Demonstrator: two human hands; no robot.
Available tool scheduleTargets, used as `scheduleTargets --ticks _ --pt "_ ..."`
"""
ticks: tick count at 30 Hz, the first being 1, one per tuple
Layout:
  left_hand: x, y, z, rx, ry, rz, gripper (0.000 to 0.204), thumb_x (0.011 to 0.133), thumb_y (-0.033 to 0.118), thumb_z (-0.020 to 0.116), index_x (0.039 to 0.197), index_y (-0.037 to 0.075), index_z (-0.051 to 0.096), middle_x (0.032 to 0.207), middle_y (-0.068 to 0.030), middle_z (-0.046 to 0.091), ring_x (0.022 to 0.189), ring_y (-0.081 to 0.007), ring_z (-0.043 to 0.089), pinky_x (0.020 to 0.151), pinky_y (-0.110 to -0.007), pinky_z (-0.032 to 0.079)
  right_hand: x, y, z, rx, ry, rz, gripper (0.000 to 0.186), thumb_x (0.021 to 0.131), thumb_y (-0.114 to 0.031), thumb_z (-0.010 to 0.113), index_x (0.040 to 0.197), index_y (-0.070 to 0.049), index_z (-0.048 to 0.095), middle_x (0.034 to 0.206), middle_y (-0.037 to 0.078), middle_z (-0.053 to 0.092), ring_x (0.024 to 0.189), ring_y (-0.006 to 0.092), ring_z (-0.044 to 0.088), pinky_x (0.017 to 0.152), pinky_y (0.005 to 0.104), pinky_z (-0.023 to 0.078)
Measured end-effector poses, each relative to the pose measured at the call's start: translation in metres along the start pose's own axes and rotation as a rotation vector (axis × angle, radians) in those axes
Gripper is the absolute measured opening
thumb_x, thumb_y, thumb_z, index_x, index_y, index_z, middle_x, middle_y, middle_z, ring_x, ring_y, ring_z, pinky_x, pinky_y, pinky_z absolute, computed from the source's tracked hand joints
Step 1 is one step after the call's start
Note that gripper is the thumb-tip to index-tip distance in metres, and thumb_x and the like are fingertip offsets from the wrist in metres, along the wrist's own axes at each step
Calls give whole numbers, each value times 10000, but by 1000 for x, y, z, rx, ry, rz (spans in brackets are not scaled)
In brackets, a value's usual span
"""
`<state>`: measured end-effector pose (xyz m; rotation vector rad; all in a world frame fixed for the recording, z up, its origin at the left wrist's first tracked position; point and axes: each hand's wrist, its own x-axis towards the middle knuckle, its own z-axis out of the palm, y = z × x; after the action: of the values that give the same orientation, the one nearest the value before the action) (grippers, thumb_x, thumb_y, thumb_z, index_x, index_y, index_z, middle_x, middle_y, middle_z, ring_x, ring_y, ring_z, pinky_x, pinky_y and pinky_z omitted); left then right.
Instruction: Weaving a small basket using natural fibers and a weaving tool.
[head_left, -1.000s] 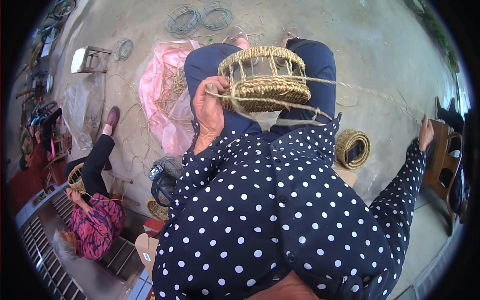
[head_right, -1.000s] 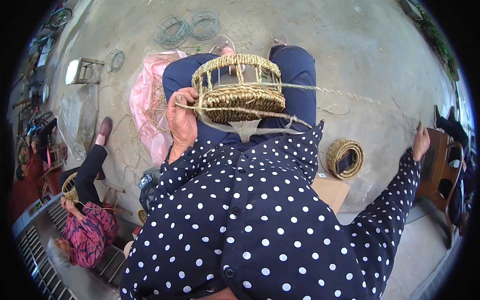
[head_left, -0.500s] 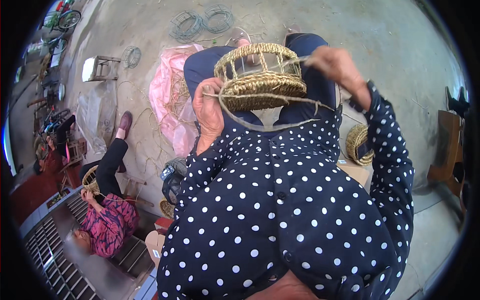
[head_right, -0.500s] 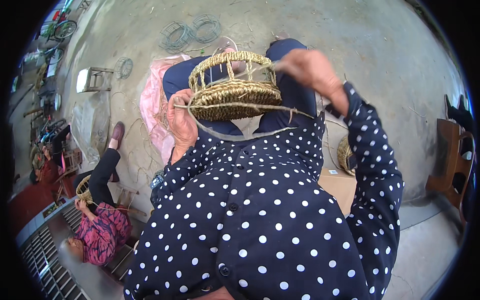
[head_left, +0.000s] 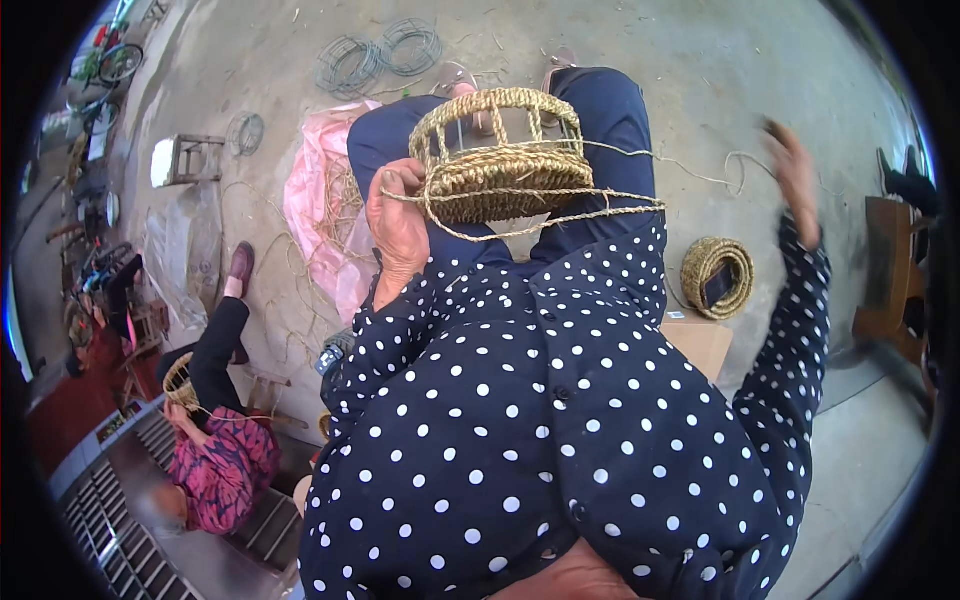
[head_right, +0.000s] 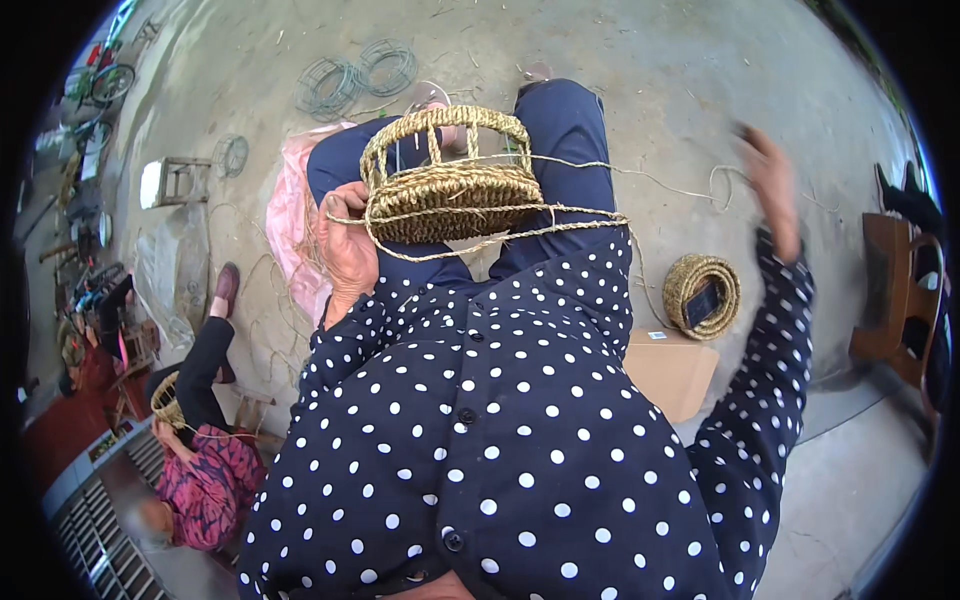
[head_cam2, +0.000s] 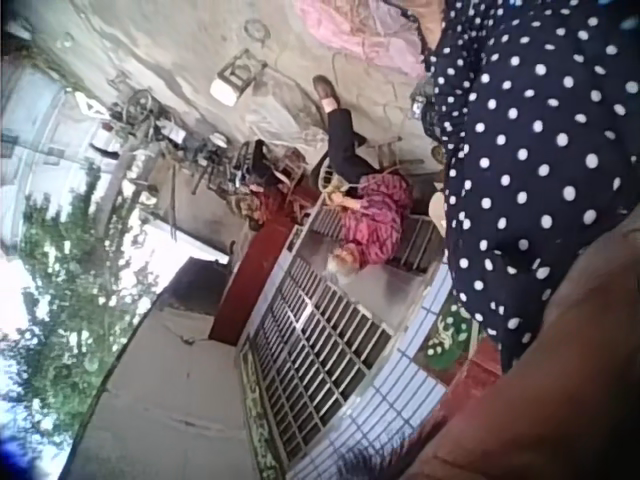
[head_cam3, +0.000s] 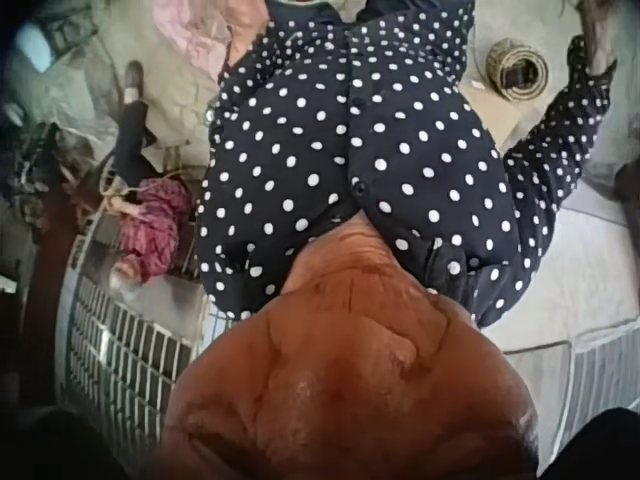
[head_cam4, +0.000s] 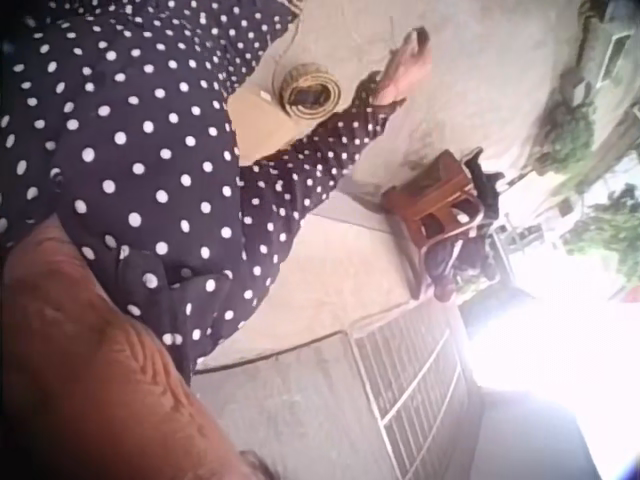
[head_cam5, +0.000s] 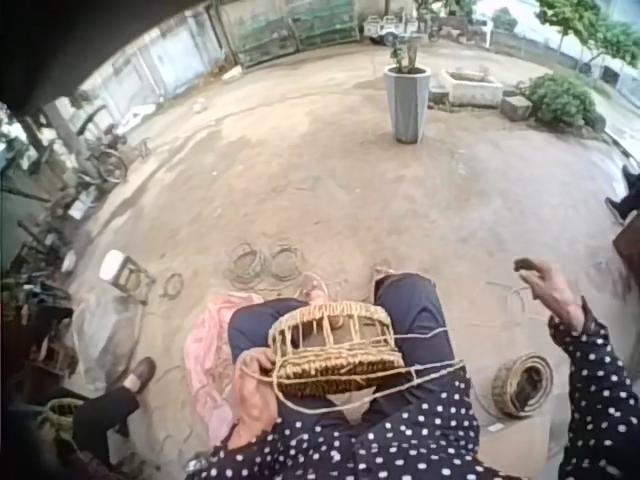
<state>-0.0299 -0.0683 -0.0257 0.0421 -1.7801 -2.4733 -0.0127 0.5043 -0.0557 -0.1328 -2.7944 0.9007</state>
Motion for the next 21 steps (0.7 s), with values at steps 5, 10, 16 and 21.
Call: scheduleTargets --ticks 5,10,16,21 --pt "-2 -9 3 21 40 7 337 989 309 496 833 14 537 933 -76 575 846 -134 487 826 -276 380 22 -230 91 180 -430 -313 374 921 -391 562 1040 -46 643 893 129 672 734 269 621 653 366 498" --pt "-4 -3 6 43 58 84 323 992 279 494 827 4 540 921 -89 582 868 -153 500 846 -298 381 45 -172 67 186 -459 -420 192 867 -164 580 989 -74 699 827 133 623 776 269 615 684 348 476" --pt "-2 0 10 -27 14 74 347 1003 281 459 823 -5 535 923 -108 580 881 -176 514 876 -320 385 24 105 -125 -526 -4 100 277 973 -202 442 1122 -103 654 1006 114 643 894 239 616 795 351 469" --pt "-1 -7 5 -72 45 -10 346 1004 291 463 841 -5 540 922 -102 575 872 -167 506 855 -303 389 19 111 -100 -576 -419 383 348 855 -346 605 1096 -109 687 925 147 695 875 287 660 818 392 492"
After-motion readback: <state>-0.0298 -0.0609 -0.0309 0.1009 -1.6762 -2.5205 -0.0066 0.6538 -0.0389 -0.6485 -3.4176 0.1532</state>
